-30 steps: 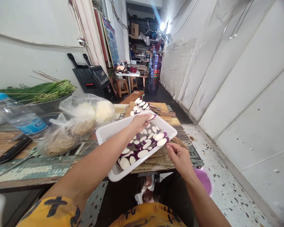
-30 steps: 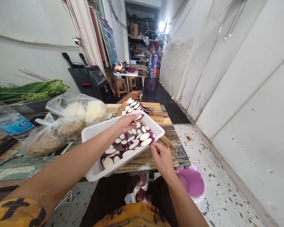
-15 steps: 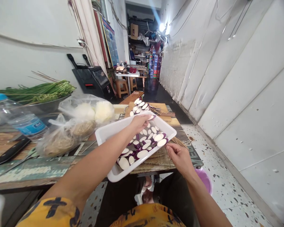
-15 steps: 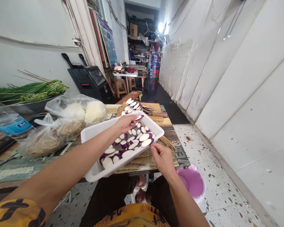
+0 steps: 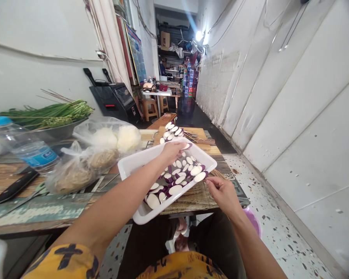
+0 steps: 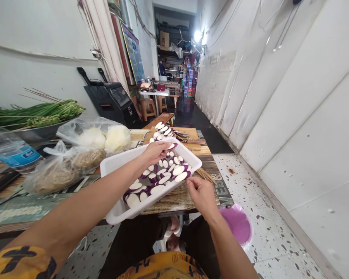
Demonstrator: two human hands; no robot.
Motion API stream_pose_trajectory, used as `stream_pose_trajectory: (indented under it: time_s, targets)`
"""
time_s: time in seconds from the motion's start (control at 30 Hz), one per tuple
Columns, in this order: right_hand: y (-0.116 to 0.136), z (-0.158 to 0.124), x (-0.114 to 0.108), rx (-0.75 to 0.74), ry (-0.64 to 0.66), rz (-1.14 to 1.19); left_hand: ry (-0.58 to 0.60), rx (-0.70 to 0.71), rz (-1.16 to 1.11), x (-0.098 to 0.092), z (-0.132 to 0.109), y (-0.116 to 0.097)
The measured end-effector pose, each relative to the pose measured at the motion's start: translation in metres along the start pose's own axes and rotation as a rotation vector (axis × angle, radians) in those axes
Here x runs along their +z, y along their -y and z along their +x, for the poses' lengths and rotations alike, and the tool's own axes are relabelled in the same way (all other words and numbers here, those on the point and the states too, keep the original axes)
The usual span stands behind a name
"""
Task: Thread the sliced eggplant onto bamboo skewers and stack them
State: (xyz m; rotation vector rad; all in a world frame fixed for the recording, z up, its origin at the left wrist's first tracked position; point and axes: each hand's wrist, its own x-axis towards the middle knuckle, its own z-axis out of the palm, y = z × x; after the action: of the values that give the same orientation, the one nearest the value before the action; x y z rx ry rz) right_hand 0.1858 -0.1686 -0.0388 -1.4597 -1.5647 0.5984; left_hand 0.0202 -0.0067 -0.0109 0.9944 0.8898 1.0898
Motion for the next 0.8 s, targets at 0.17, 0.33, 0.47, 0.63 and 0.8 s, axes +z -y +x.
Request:
stream_pose_trajectory:
  time_s: [0.17,0.33,0.47,0.63,0.8]
  targets:
    - [0.003,-0.001,0.0,0.02,0.003,-0.011,-0.03,0.027,0.031,0.001,-0.001,0.002]
    - [0.005,-0.002,0.003,0.017,-0.016,-0.01,-0.05,0.022,0.073,0.002,0.0,0.004]
    - [0.007,-0.001,0.006,0.019,-0.017,-0.021,-0.054,0.022,0.075,0.003,-0.001,0.003]
    - [0.01,0.0,0.008,0.019,-0.039,-0.094,-0.05,-0.003,0.047,0.005,-0.002,0.001]
    - [0.01,0.0,0.011,-0.003,-0.066,-0.181,-0.056,-0.044,0.021,0.007,-0.003,0.0]
